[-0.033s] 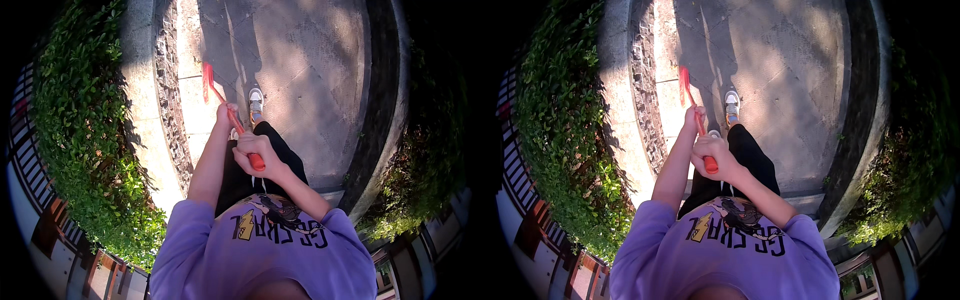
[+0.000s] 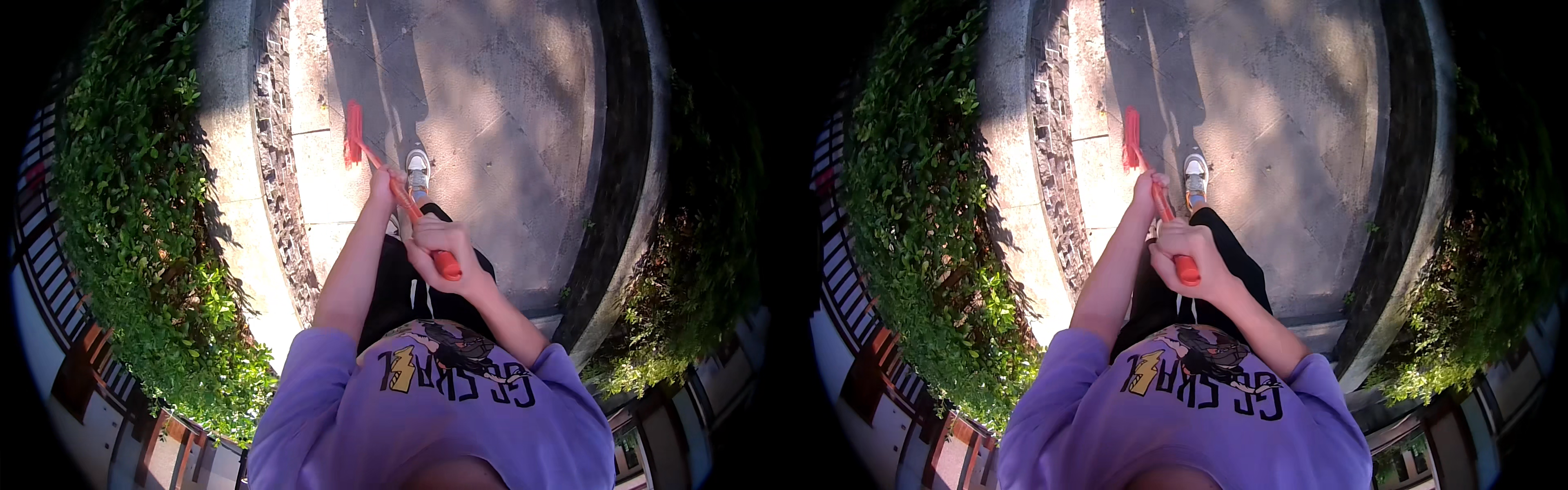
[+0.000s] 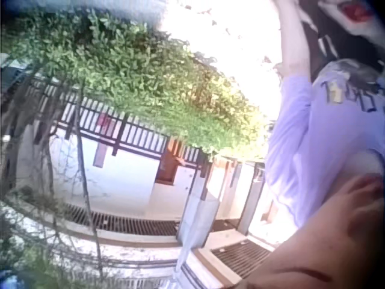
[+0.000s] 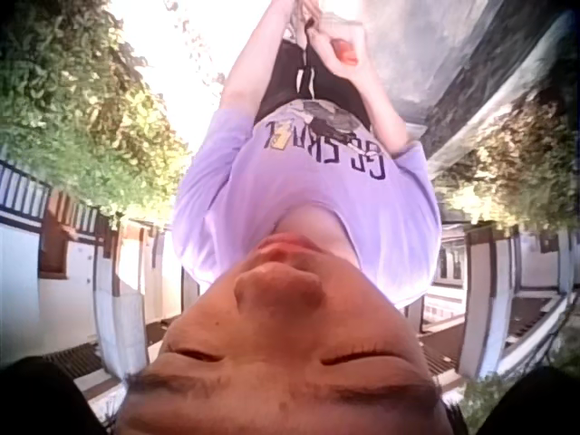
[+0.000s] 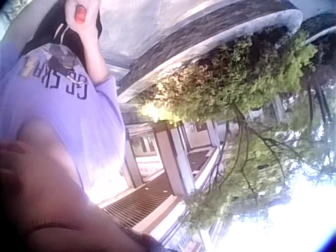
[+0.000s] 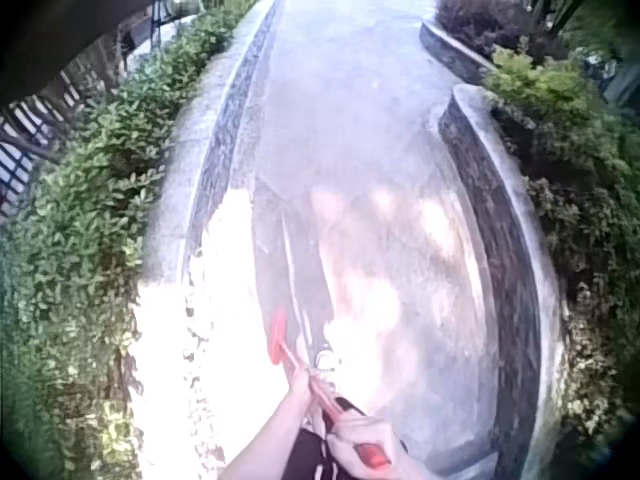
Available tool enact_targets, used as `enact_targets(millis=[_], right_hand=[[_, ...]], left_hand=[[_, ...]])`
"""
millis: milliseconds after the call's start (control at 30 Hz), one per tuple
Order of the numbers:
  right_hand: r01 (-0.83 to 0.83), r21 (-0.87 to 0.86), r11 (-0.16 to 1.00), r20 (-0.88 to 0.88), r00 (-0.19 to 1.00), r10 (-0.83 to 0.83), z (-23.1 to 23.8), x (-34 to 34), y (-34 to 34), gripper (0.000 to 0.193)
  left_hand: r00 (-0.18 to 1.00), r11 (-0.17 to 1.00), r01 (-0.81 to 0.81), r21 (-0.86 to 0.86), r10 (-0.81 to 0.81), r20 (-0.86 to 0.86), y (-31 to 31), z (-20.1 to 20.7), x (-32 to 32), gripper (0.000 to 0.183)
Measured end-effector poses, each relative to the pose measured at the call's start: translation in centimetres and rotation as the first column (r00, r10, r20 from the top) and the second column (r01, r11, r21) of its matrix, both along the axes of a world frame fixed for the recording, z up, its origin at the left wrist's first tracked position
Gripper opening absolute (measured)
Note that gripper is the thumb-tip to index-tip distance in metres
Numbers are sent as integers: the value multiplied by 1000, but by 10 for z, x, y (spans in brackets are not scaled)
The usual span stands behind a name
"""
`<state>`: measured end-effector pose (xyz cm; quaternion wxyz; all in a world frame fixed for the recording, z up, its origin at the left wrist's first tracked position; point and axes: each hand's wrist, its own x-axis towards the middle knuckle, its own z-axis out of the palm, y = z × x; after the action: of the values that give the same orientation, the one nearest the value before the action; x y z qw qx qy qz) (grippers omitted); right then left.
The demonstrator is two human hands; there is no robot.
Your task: The person sweeps debris into a dustpan on a stone path and stairs using a broom.
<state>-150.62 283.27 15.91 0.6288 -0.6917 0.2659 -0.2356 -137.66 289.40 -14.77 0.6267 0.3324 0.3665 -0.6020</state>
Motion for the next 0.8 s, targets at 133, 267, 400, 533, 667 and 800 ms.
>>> enact_targets(millis=[133, 267, 400, 533, 667, 800], right_hand=[[130, 3, 992, 27, 991, -130, 47, -34, -81, 30], [40, -7, 999, 98, 994, -39, 44, 24, -93, 31], [-37, 66, 997, 160, 987, 26, 8, 89, -92, 31], [-85, 110, 990, 178, 982, 64, -26, 150, -94, 30], [-1, 29, 1000, 4, 1000, 1, -5, 159, -128, 30], [183, 47, 982, -71, 981, -180, 47, 118, -198, 30]], left_hand=[[992, 998, -36, 55, 30, 119, -109, 70, -51, 12], [988, 997, -72, 9, 70, 139, -102, 82, 29, 17], [966, 970, -185, 154, 151, 211, -77, 64, 120, 19], [979, 973, -155, 172, 127, 162, -60, 10, 187, 21], [989, 992, 94, 79, -102, 111, -123, -12, 166, 22], [989, 968, 97, 232, -120, 88, -237, 61, 98, 12]])
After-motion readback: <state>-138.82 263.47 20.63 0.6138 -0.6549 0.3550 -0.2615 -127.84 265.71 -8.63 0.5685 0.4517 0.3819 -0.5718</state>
